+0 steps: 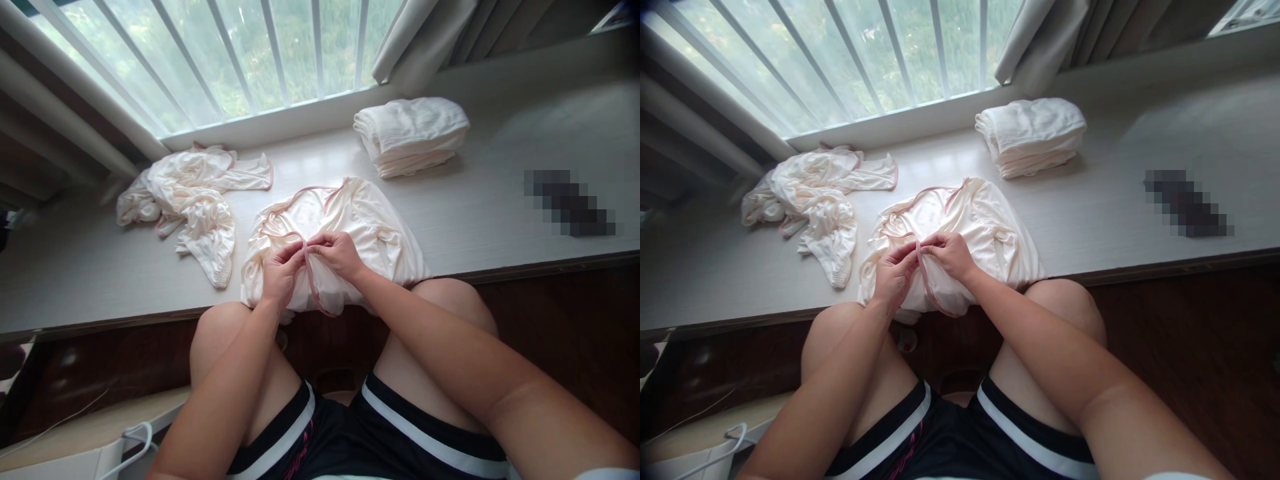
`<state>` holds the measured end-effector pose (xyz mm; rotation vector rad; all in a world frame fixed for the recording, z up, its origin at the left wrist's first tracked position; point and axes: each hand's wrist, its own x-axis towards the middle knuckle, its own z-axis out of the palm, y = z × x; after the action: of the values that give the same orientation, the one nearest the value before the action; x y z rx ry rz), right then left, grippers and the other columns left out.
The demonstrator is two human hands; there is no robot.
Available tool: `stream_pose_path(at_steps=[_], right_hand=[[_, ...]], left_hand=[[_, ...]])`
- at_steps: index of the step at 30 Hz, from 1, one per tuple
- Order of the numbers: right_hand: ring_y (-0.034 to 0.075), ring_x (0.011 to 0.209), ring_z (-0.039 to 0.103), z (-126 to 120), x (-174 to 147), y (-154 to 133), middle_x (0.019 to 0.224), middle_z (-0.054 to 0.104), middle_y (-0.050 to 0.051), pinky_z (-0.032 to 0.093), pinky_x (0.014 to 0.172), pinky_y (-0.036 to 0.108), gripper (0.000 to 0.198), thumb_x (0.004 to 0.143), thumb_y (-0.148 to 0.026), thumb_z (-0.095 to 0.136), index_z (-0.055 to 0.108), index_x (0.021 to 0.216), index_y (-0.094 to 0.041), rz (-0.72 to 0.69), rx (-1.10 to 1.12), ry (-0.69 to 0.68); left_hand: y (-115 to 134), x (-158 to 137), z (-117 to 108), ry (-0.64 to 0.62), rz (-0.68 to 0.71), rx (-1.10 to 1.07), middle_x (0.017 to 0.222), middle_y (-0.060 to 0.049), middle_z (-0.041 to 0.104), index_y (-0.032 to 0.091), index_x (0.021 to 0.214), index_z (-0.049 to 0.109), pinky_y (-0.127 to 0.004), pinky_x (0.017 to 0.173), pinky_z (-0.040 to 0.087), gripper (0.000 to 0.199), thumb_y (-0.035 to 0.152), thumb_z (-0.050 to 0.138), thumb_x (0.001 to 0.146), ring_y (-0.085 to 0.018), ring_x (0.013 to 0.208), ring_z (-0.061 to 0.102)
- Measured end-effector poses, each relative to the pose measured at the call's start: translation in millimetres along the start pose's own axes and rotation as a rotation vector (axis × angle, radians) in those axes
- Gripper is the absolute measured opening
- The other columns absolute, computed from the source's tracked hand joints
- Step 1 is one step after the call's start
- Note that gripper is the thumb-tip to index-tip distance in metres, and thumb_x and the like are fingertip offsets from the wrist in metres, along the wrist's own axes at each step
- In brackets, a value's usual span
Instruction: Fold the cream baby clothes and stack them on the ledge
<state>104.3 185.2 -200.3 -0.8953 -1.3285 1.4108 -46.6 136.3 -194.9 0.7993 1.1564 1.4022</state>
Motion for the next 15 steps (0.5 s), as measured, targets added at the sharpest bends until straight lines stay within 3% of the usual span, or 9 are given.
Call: stream_pose_path(at_steps=[10,15], right_hand=[[0.019,0.084,0.07,-13,-21,4,0.087,0.076,0.006,0.054,0.082,0.031,0.028,0.073,-0.043,0.084,0.079,0.084,-0.018,-0.044,-0.054,0.029],[0.019,0.084,0.069,-22,-30,0,0.086,0.076,0.005,0.053,0.081,0.031,0.03,0.071,-0.046,0.085,0.078,0.082,-0.018,-0.035,-0.075,0.026]], left_hand=[[-6,-15,4,0.02,0.134,0.272,0.085,-0.006,0.076,0.016,0.097,0.081,-0.026,0.063,0.051,0.034,0.04,0.086,0.073,-0.015,0.068,0.063],[-8,-19,7,-0.023,0.176,0.361,0.08,-0.004,0.075,0.018,0.092,0.082,-0.026,0.058,0.049,0.027,0.039,0.084,0.074,-0.013,0.059,0.058]])
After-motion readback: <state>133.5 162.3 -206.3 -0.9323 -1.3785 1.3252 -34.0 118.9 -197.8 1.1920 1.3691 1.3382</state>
